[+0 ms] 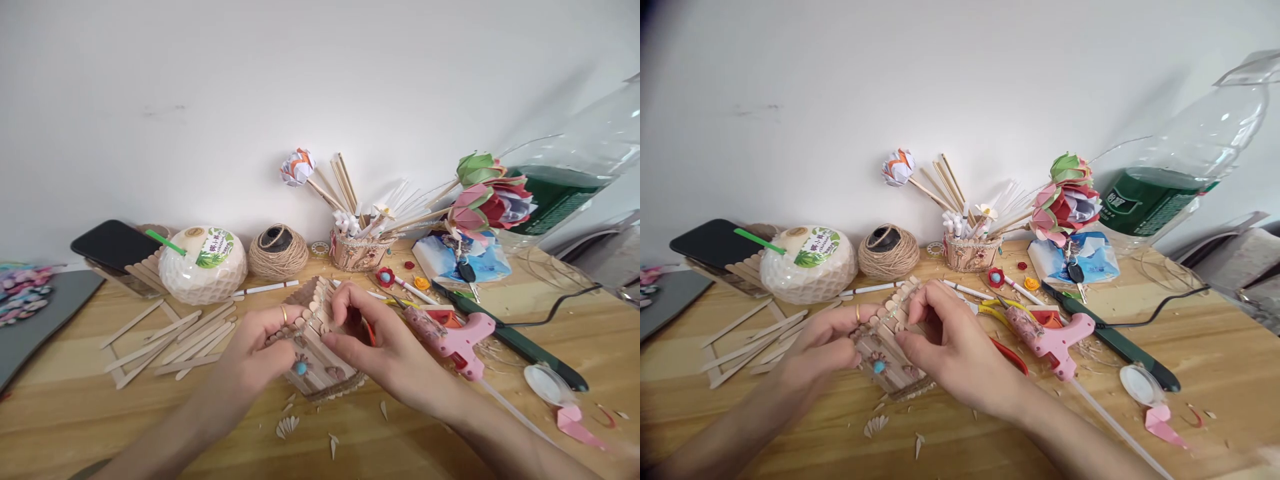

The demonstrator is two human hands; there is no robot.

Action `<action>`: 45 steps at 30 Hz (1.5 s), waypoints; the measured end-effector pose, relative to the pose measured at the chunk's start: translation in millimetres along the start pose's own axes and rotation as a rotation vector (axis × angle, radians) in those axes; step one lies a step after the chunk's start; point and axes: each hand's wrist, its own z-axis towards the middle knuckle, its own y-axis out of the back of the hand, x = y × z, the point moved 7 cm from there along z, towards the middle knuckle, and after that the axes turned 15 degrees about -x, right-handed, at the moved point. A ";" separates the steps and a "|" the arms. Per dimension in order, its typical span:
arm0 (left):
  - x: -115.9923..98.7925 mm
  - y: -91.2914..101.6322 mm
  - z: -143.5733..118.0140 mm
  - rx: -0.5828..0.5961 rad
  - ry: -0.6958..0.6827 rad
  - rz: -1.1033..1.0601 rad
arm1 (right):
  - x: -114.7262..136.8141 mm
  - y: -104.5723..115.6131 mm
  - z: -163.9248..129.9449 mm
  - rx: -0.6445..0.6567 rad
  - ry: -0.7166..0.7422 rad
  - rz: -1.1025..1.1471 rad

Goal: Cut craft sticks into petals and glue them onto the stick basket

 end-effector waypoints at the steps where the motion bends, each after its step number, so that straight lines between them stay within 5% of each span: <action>1: -0.2 0.0 0.2 0.003 0.000 -0.007 | -1.3 -0.5 0.6 0.019 -0.006 0.007; 14: -4.4 2.0 5.2 0.028 -0.039 0.048 | -9.0 2.4 7.5 0.047 -0.029 0.282; 20: -8.9 5.4 12.1 0.028 -0.073 0.069 | -17.8 32.3 15.5 -0.202 -0.007 0.355; 24: -6.7 12.4 18.5 0.033 -0.032 0.071 | -5.9 46.8 -3.3 -0.276 0.062 0.202; 28: -10.0 24.5 23.2 -0.024 -0.065 0.049 | -1.0 29.3 -28.1 -0.108 0.117 -0.135; 33: -22.6 33.5 21.0 -0.091 -0.171 -0.008 | -25.7 -23.2 -43.2 0.322 0.197 -0.493; 45: -31.1 36.0 16.9 -0.101 -0.205 -0.090 | -48.3 -64.5 -26.8 0.361 0.250 -0.514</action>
